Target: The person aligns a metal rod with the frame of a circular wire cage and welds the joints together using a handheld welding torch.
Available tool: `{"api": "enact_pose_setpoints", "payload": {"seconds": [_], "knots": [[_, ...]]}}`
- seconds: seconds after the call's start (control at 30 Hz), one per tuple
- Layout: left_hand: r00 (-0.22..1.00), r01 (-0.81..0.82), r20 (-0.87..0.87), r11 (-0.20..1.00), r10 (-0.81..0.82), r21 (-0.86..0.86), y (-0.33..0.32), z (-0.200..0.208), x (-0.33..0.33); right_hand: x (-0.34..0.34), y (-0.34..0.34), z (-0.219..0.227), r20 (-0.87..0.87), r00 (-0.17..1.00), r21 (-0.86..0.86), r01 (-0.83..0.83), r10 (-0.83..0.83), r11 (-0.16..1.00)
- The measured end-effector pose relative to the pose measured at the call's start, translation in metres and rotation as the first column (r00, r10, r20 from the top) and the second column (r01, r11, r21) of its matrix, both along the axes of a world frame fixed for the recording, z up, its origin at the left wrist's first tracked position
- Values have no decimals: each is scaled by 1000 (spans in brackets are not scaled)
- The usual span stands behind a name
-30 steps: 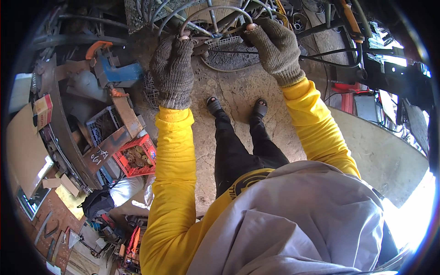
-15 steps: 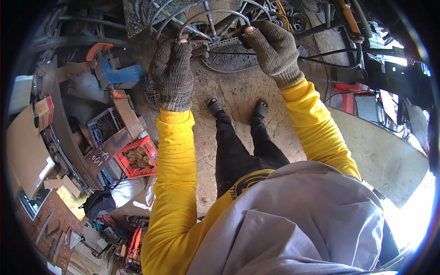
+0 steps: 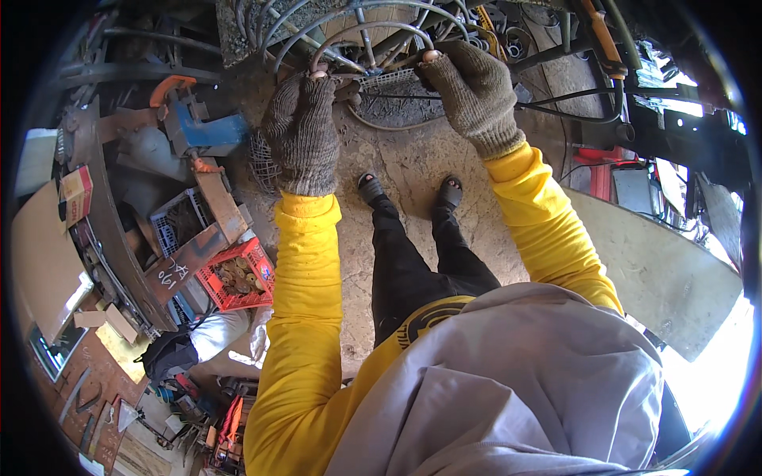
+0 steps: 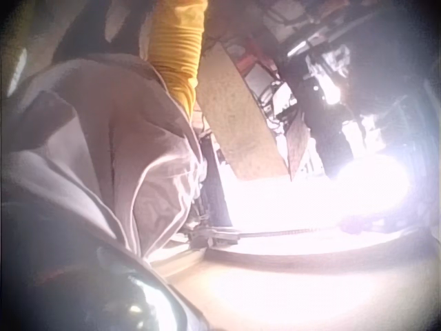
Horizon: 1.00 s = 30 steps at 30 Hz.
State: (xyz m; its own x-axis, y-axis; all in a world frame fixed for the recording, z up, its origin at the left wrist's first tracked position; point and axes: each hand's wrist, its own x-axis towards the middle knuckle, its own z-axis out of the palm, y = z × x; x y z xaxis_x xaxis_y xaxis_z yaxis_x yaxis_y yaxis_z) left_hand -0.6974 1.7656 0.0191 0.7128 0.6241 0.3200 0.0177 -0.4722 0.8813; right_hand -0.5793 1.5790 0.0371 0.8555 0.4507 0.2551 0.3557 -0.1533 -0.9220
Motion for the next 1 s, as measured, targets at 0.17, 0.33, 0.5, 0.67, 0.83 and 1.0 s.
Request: {"api": "enact_pose_setpoints", "payload": {"seconds": [0.17, 0.33, 0.5, 0.67, 0.83, 1.0], "knots": [[1000, 3, 23, 999, -2, -35, -6, 9, 1, -3, 3, 10, 142, 988, -143, 86, -65, 986], [1000, -13, 5, 997, 13, 78, -3, 5, 0, -4, 4, 18, 200, 975, -274, 150, -96, 950], [999, -46, -6, 997, 46, 64, -8, 7, 1, -7, 2, 26, 122, 990, -350, 111, -72, 930], [996, -75, -54, 995, 72, -60, -10, 13, 3, -18, -24, 12, -191, 979, -249, 23, -72, 968], [992, -70, -109, 993, 59, -96, -9, 8, 6, -51, -84, -32, -510, 850, -164, 55, -132, 985], [996, -77, -58, 957, 63, -279, -12, 9, 3, -94, -163, -69, -603, 763, -268, 80, -232, 960]]}}
